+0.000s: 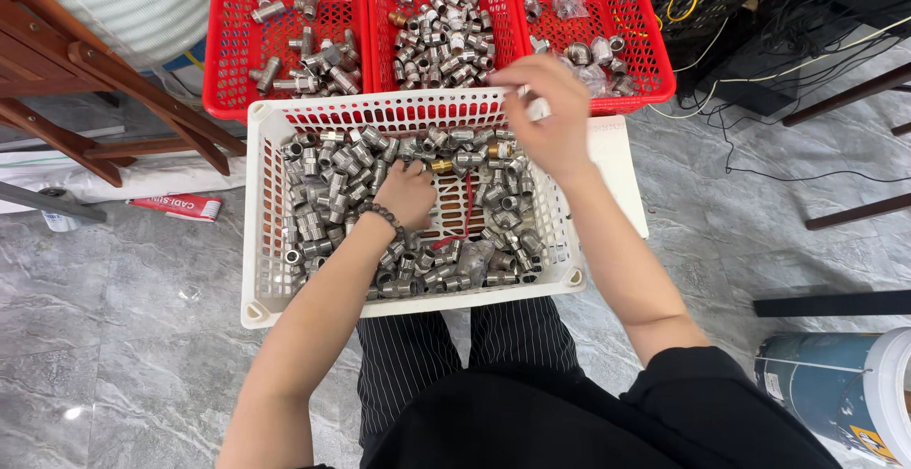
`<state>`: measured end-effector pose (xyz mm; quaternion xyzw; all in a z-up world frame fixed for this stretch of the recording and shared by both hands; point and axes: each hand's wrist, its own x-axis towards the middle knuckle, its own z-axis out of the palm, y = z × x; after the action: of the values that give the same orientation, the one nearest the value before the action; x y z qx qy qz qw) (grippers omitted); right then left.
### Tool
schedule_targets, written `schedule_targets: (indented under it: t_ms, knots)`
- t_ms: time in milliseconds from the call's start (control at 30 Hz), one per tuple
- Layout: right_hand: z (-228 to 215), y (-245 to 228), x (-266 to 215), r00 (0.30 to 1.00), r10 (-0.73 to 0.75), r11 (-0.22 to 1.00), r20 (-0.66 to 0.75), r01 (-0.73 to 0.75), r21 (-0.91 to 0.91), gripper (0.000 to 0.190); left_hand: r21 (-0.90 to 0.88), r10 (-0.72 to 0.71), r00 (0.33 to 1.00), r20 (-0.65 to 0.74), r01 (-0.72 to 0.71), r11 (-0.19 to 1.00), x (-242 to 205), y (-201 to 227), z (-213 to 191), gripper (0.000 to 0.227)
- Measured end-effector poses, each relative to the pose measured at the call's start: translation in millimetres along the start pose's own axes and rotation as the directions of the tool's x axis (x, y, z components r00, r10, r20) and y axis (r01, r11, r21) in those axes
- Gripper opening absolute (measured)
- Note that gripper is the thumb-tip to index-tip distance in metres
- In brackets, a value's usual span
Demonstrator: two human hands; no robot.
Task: The person sorts small metal pipe fittings from a white basket into three red baskets. They pick up fittings, inspect them, and place them into the appropriate red basket while occasionally writing on a notepad.
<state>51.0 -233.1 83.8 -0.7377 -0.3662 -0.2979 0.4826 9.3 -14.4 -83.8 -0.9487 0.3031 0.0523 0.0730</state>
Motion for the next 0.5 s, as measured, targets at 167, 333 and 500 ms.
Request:
schedule_targets:
  t_ms: [167, 333, 500]
  knots:
    - [36.8, -32.1, 7.6, 0.903, 0.27, 0.954, 0.336, -0.298, 0.034, 0.03, -0.456, -0.204, 0.978, -0.035, 0.166, 0.874, -25.2, -14.3, -97.3, 0.033]
    - [59.0, 14.0, -22.3, 0.772, 0.371, 0.857, 0.516, -0.498, 0.13, 0.055, -0.925, -0.469, 0.852, -0.233, -0.046, 0.377, -38.2, -33.8, -91.2, 0.036]
    - [70.8, 51.0, -48.3, 0.837, 0.341, 0.69, 0.428, -0.532, 0.491, 0.043, -0.864, -0.549, 0.667, -0.503, -0.375, 0.337, -36.4, -34.4, -89.6, 0.033]
